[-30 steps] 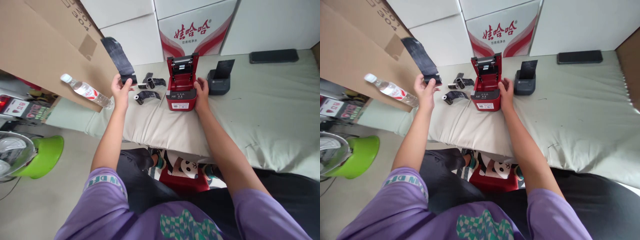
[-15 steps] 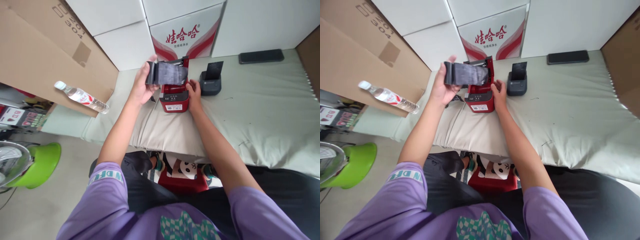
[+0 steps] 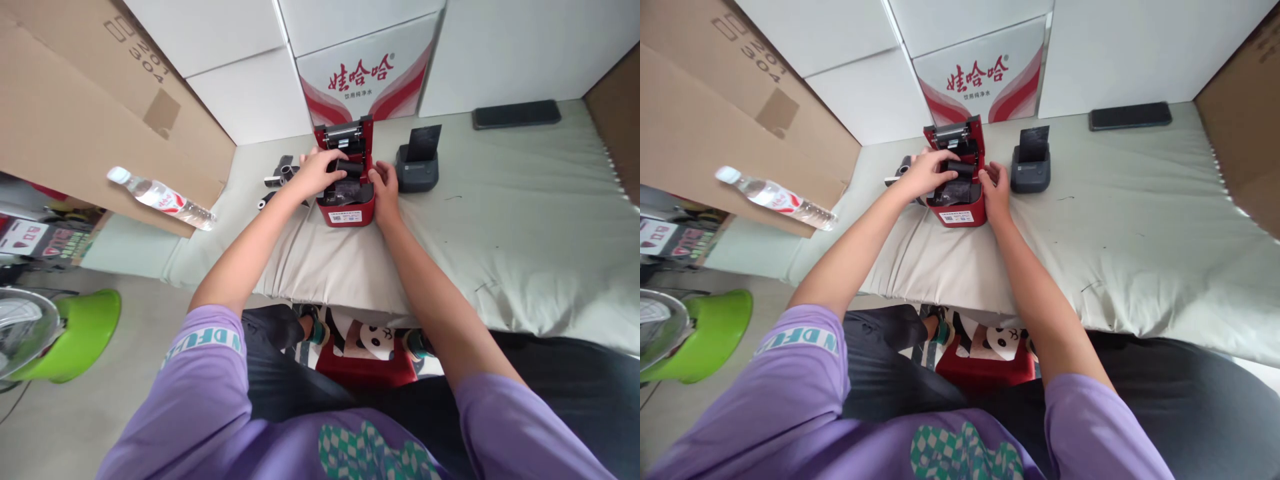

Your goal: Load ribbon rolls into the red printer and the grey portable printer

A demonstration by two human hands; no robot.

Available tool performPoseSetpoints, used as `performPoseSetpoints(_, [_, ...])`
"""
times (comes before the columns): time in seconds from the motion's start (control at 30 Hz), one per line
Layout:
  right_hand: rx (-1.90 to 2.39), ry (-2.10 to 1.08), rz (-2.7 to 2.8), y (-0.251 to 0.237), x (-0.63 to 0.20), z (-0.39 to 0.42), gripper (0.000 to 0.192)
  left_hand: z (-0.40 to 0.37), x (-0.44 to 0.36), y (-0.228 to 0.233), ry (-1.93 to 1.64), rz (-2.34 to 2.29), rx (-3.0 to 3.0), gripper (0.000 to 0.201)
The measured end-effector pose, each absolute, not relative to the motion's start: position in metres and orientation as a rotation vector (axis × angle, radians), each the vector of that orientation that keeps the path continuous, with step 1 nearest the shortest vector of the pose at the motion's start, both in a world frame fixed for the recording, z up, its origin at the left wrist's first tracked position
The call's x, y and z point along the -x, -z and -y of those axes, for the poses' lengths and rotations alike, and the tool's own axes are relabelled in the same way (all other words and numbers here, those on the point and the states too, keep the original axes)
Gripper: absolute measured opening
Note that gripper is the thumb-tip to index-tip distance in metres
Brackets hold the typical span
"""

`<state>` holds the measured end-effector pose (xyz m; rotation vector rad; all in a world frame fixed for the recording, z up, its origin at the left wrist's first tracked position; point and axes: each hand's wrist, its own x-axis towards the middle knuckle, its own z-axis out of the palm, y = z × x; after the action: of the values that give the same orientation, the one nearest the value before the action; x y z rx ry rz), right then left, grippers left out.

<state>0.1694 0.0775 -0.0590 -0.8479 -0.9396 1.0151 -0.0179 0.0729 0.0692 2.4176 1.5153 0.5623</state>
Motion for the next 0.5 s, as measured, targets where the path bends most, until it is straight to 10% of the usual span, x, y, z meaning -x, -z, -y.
performPoseSetpoints(0.5, [0.817,-1.014,0.926,0.0640,-0.1688,-0.0814,0.084,-0.0760,0.0273,-0.0666,-0.528,-1.583,-2.413,0.030])
